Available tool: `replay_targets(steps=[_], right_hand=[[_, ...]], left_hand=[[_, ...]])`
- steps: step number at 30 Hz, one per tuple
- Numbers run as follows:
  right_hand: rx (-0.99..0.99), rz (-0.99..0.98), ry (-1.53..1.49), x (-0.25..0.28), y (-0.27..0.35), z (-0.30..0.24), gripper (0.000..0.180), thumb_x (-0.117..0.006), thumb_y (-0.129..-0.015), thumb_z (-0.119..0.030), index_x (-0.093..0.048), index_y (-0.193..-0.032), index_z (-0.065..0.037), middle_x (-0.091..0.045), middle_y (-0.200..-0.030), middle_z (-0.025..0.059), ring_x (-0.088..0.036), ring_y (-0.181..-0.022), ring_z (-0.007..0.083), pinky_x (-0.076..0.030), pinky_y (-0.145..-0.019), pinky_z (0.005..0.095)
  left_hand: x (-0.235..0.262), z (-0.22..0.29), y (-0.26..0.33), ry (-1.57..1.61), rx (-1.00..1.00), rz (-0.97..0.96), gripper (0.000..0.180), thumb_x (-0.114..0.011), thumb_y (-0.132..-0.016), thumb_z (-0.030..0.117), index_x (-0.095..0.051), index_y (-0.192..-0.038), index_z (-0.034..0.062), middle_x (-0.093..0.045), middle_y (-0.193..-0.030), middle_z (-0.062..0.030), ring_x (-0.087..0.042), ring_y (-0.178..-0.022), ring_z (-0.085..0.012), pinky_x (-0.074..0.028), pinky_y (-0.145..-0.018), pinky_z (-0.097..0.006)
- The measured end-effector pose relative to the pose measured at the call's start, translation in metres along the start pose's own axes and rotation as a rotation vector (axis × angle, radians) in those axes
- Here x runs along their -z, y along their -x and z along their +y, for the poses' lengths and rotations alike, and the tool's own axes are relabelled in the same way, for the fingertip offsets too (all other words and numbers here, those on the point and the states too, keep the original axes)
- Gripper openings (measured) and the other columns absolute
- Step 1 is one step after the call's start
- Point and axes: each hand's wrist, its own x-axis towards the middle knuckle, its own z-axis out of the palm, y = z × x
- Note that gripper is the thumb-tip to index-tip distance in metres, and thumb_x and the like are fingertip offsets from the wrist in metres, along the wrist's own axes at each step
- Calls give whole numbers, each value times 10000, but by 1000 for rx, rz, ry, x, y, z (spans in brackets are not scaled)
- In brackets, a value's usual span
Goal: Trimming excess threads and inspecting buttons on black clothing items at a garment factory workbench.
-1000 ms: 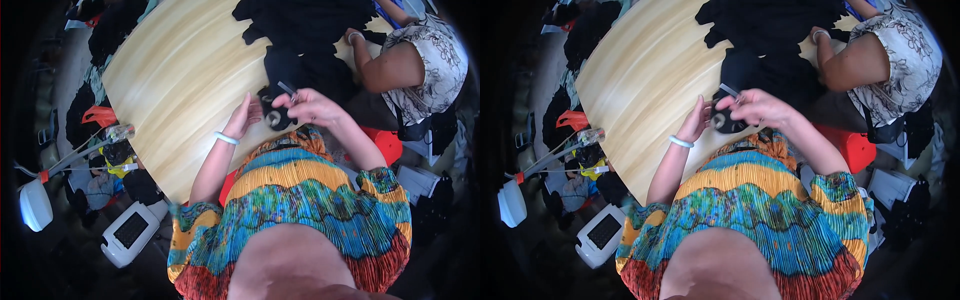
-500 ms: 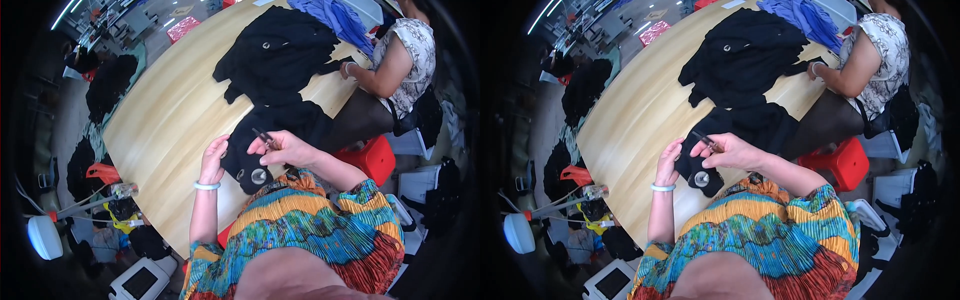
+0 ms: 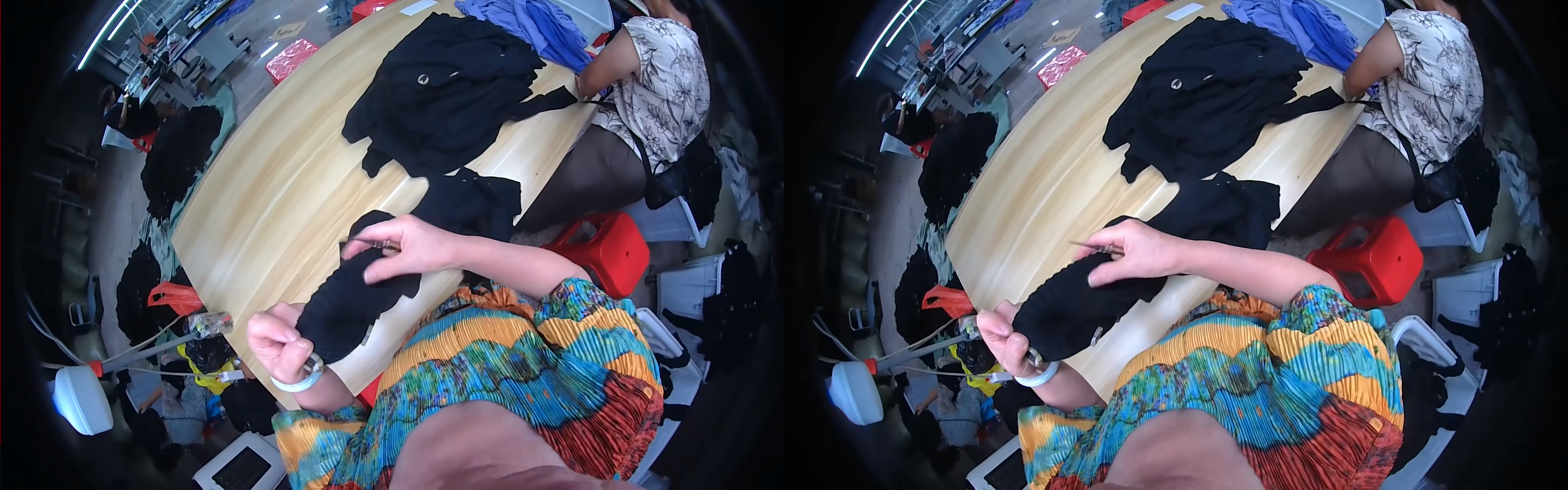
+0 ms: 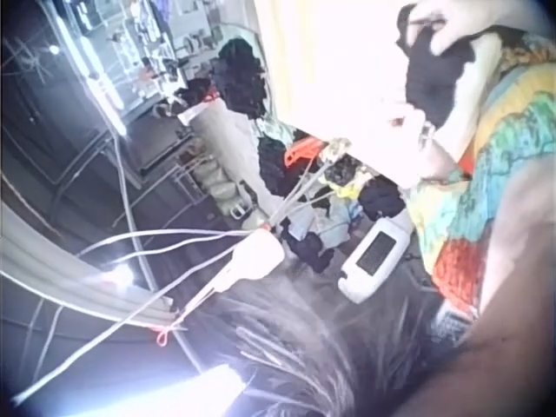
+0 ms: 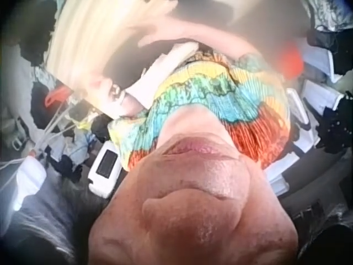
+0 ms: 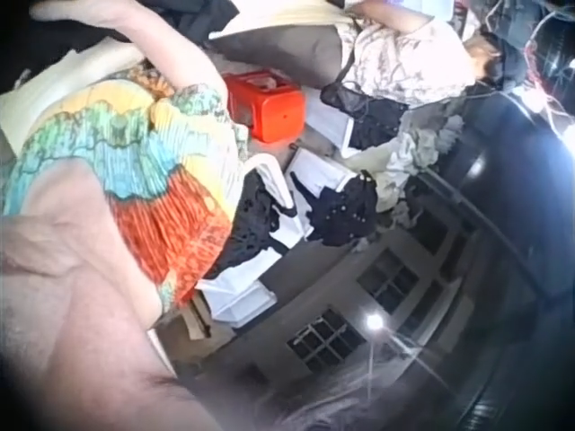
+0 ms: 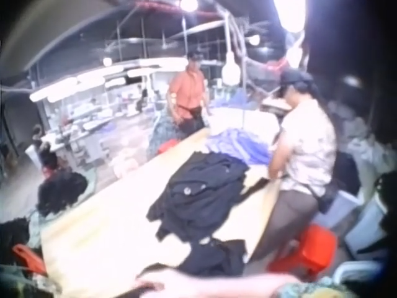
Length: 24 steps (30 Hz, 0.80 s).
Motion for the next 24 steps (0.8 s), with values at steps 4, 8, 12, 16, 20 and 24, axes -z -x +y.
replay_targets(steps=[4, 8, 12, 16, 20, 24], right_hand=[[124, 250, -312, 0, 0, -19, 139, -598, -756, -86, -542, -870, -30, -533, -666, -34, -425, -518, -4, -317, -441, 142], [203, 35, -441, -18, -6, -37, 137, -564, -756, -49, -534, -876, 10, -569, -799, 39, -524, -742, 69, -432, -672, 205], [346, -293, -356, -64, -19, -46, 131, -581, -752, -54, -545, -857, 15, -565, -800, 46, -517, -774, 72, -416, -709, 227], [369, 98, -123, -34, -15, -40, 200, -550, -773, -68, -536, -962, -5, -558, -886, 58, -523, -849, 88, -426, -757, 229], [311, 517, -199, 40, 17, -18, 299, -513, -813, -83, -436, -1092, -10, -574, -922, 24, -509, -806, 47, -423, -695, 178], [99, 701, -255, 80, 66, 6, 289, -496, -833, -168, -450, -1083, -30, -582, -885, 14, -328, -454, -6, -260, -392, 136]], left_hand=[[14, -26, 12, -325, 197, 357, 428, -560, -725, 85, -382, -1103, -8, -508, -876, -93, -491, -758, -159, -386, -719, -255], [-8, -86, 51, -662, 26, 201, 829, -656, -652, 150, -140, -1292, 44, -291, -1251, -169, -266, -1189, -286, -246, -968, -384], [-28, -87, 62, -932, 389, 61, 664, -651, -681, 153, -280, -1215, 17, -374, -1171, -129, -360, -1098, -220, -306, -919, -314], [15, -113, 8, -701, 257, 169, 342, -580, -735, 35, -455, -1051, -1, -492, -1000, -77, -480, -905, -156, -383, -817, -270], [-21, -95, -83, -72, 548, 301, 264, -560, -782, 58, -516, -1041, 31, -535, -1012, -48, -516, -922, -164, -388, -845, -284], [-83, -75, -193, 112, 534, 77, 201, -552, -796, 154, -559, -943, 18, -583, -899, -73, -560, -831, -165, -442, -768, -278]])
